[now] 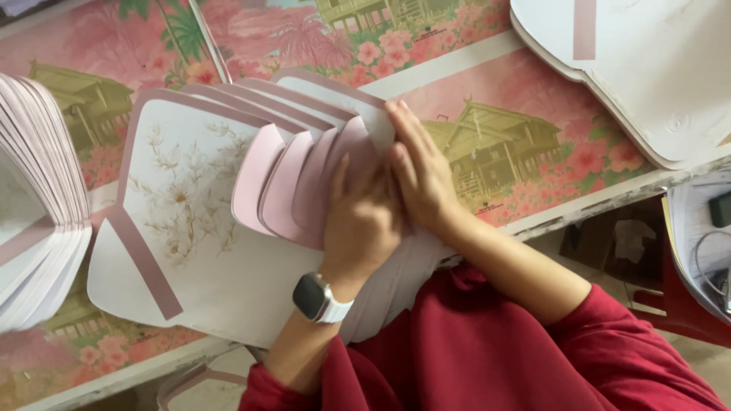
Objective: Folding paper templates into envelopes by creasing the side and bottom flaps
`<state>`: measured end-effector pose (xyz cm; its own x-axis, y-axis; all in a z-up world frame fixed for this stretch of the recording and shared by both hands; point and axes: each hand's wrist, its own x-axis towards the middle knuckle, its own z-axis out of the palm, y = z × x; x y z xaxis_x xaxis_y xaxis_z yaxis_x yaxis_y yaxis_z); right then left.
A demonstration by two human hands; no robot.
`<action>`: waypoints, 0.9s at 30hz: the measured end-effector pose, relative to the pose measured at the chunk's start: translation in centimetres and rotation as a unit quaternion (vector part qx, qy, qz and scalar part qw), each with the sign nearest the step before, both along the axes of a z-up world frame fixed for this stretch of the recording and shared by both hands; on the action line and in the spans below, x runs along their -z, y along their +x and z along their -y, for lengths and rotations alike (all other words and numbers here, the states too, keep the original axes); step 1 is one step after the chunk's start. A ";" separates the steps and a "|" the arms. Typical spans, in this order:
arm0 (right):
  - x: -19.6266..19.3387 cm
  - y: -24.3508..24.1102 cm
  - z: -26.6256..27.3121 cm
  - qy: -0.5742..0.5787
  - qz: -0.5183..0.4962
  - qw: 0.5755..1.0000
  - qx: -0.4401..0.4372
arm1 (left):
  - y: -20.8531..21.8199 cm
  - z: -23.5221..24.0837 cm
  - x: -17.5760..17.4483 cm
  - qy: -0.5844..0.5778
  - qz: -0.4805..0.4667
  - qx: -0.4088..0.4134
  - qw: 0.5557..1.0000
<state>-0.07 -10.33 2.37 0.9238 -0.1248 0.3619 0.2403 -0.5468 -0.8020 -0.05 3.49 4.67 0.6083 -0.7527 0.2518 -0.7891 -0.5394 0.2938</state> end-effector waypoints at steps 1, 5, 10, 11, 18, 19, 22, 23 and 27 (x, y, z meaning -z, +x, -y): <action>-0.4 -0.1 -0.4 -0.037 0.010 0.999 -0.020 | 0.3 -0.5 0.0 -0.085 0.001 -0.089 0.992; 0.0 0.2 -1.3 -0.194 -0.016 0.979 -0.053 | 1.2 -0.8 0.7 -0.139 0.018 -0.228 0.964; 1.6 1.0 -0.6 -0.158 -0.086 0.980 -0.082 | 1.6 -0.5 1.4 -0.124 -0.002 -0.260 0.958; 2.3 1.2 -0.3 -0.127 -0.065 0.986 -0.090 | 1.6 -0.5 1.5 -0.105 0.005 -0.270 0.957; -4.4 4.9 5.4 0.203 -0.310 0.927 -0.059 | 0.8 0.2 0.6 -0.031 0.015 -0.277 0.960; -5.2 5.1 5.5 0.180 -0.368 0.910 -0.058 | 0.8 0.0 0.5 -0.064 -0.011 -0.271 0.961; -3.5 5.2 5.9 0.213 -0.431 0.869 -0.122 | 0.9 -0.1 0.9 -0.077 -0.011 -0.265 0.961; -2.3 5.0 6.1 0.267 -0.435 0.840 -0.184 | 0.9 -0.1 1.1 -0.057 0.015 -0.265 0.963; -0.5 5.8 6.5 0.313 -0.486 0.803 -0.144 | 1.0 0.0 1.9 -0.027 0.026 -0.264 0.964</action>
<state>5.75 -16.84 2.82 0.7545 0.2692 -0.5986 -0.6219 0.0016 -0.7831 0.93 3.51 2.77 0.8885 -0.3272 0.3219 -0.4236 -0.8544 0.3008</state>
